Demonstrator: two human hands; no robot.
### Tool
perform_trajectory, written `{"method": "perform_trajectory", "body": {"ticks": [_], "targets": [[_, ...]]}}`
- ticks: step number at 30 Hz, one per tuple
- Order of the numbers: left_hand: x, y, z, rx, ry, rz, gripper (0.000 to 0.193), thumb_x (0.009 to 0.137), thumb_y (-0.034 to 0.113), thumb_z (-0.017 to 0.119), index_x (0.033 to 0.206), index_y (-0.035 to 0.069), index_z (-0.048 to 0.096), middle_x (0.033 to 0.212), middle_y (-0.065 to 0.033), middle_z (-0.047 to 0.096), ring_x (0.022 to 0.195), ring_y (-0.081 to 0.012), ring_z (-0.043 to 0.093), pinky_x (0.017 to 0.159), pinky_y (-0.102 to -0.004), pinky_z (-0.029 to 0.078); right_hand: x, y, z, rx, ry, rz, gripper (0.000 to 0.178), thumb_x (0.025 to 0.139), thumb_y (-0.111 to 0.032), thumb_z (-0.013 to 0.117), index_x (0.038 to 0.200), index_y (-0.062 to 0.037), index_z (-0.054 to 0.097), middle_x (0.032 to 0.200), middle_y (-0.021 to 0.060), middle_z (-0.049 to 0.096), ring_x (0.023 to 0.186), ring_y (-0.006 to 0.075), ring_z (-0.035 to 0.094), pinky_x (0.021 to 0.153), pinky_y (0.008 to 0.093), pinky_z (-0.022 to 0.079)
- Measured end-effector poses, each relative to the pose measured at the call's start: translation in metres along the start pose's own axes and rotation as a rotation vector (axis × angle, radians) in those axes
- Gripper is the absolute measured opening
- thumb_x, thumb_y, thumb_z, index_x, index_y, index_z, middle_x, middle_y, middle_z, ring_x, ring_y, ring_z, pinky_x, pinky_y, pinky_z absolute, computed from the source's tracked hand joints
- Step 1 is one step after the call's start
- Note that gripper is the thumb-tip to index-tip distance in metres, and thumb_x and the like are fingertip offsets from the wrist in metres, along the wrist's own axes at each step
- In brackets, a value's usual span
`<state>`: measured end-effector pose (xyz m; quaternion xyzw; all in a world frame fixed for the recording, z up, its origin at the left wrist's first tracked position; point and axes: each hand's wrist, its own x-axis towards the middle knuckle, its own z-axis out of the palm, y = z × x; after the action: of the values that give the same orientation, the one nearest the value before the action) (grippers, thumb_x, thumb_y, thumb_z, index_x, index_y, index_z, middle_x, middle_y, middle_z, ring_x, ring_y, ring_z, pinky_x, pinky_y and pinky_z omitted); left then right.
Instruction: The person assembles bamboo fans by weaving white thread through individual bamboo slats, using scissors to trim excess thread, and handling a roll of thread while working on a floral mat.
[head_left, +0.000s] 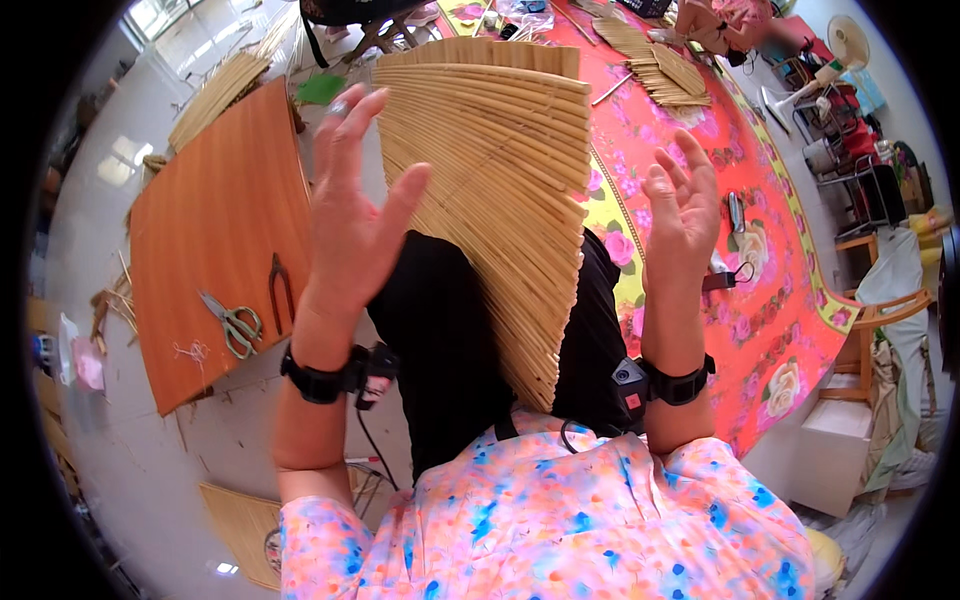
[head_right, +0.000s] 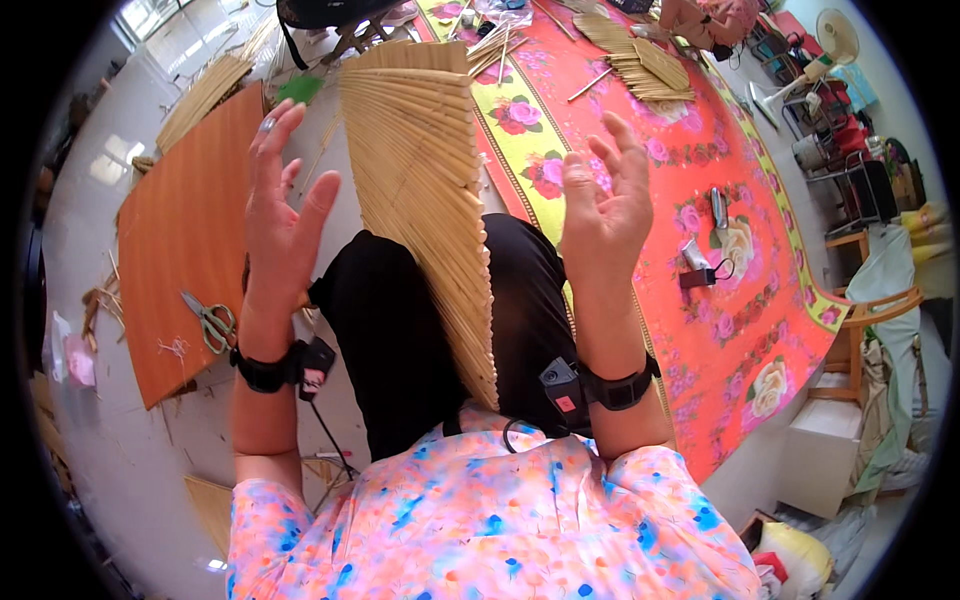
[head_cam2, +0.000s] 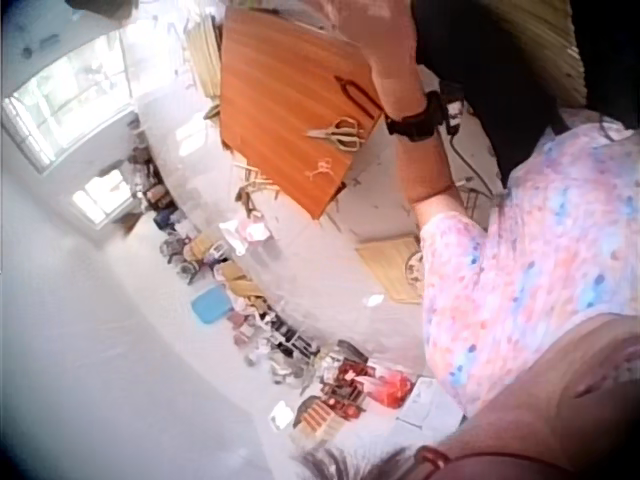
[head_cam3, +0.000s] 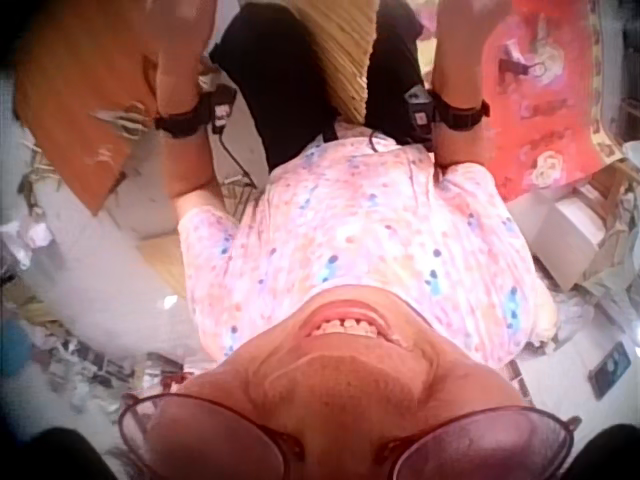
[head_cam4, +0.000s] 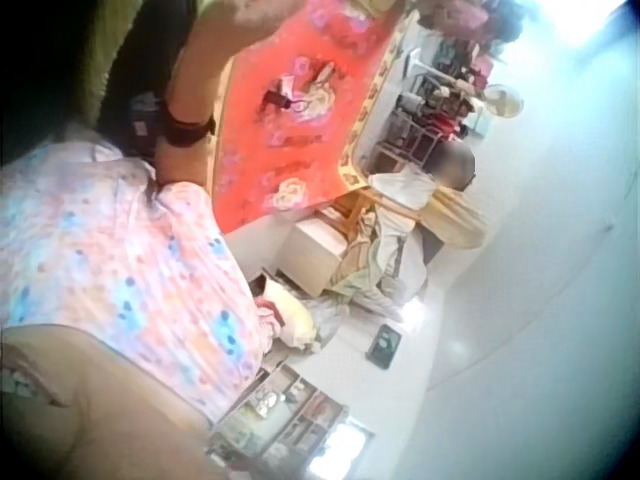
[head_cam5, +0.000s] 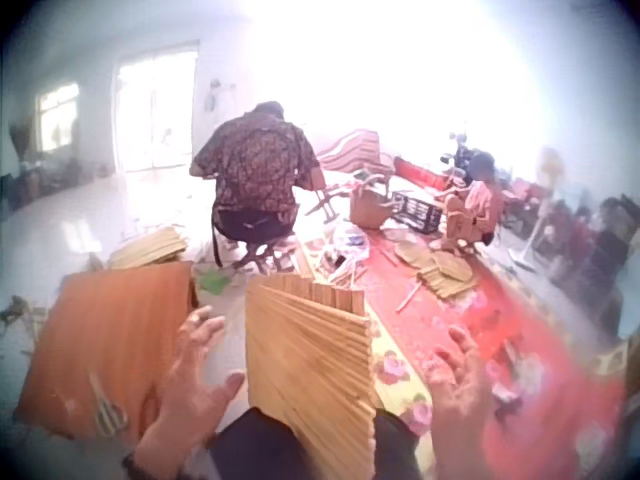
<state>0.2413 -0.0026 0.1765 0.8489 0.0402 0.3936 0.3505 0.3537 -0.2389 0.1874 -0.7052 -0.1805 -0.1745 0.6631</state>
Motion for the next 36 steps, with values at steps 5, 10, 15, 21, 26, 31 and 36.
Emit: {"method": "perform_trajectory", "body": {"ticks": [5,10,15,21,26,31,36], "targets": [[0.004,0.064,0.039,-0.411,-0.045,-0.098,0.070,0.080,0.029,0.069,0.138,0.008,0.035,0.137,-0.0179,0.037,0.126,-0.0345,0.039,0.101,-0.0425,0.035,-0.012,-0.003,0.013,0.176,-0.325,0.182,0.031,0.088,-0.005,0.057,0.119,-0.0009,0.056,0.113,0.0074,0.059,0.103,0.0115,0.054,0.078,0.0242,0.049],[-0.018,0.077,0.061,-0.207,-0.076,-0.016,0.077,0.080,0.025,0.069,0.138,-0.003,0.027,0.138,-0.0248,0.032,0.128,-0.0386,0.033,0.104,-0.0429,0.032,-0.020,-0.007,0.027,0.383,-0.480,0.249,0.026,0.089,-0.004,0.057,0.113,0.0034,0.058,0.104,0.0103,0.062,0.092,0.0101,0.060,0.073,0.0218,0.051],[-0.024,0.082,0.064,-0.256,-0.045,-0.126,0.074,0.080,0.013,0.064,0.140,-0.002,0.024,0.140,-0.0218,0.029,0.127,-0.0348,0.036,0.101,-0.0421,0.037,-0.014,0.001,0.028,0.413,-0.540,0.265,0.022,0.089,-0.007,0.060,0.107,0.0047,0.061,0.092,0.0077,0.065,0.083,0.0100,0.062,0.070,0.0223,0.053],[-0.022,0.099,0.067,-0.319,0.014,-0.269,0.073,0.076,-0.001,0.054,0.141,-0.001,0.022,0.140,-0.0167,0.030,0.127,-0.0284,0.038,0.101,-0.0402,0.040,-0.013,0.004,0.035,0.756,-0.637,0.482,0.017,0.089,-0.009,0.061,0.101,0.0039,0.062,0.083,0.0041,0.066,0.075,0.0074,0.061,0.067,0.0200,0.050],[-0.018,0.104,0.067,-0.222,0.049,-0.258,0.073,0.077,0.003,0.057,0.142,0.003,0.023,0.142,-0.0146,0.029,0.131,-0.0256,0.034,0.101,-0.0413,0.038,-0.016,0.011,0.048,0.939,-0.635,0.570,0.014,0.090,-0.011,0.060,0.094,0.0023,0.062,0.082,0.0015,0.063,0.071,0.0046,0.057,0.062,0.0188,0.048],[0.004,0.108,0.046,-0.323,0.179,-0.253,0.072,0.082,0.016,0.059,0.143,0.005,0.022,0.145,-0.0111,0.026,0.134,-0.0239,0.030,0.103,-0.0428,0.033,-0.016,0.006,0.048,0.938,-0.666,0.617,0.013,0.092,-0.013,0.059,0.091,0.0007,0.060,0.079,-0.0011,0.060,0.069,0.0026,0.053,0.060,0.0171,0.045],[0.037,0.104,0.014,0.286,-0.170,0.332,0.047,0.079,0.014,0.054,0.125,0.003,0.051,0.137,-0.0143,0.042,0.133,-0.0305,0.032,0.107,-0.0443,0.028,-0.024,0.005,0.055,0.891,-0.590,0.586,0.014,0.092,-0.013,0.057,0.090,0.0003,0.059,0.076,-0.0019,0.058,0.067,0.0014,0.051,0.057,0.0168,0.042]]}}
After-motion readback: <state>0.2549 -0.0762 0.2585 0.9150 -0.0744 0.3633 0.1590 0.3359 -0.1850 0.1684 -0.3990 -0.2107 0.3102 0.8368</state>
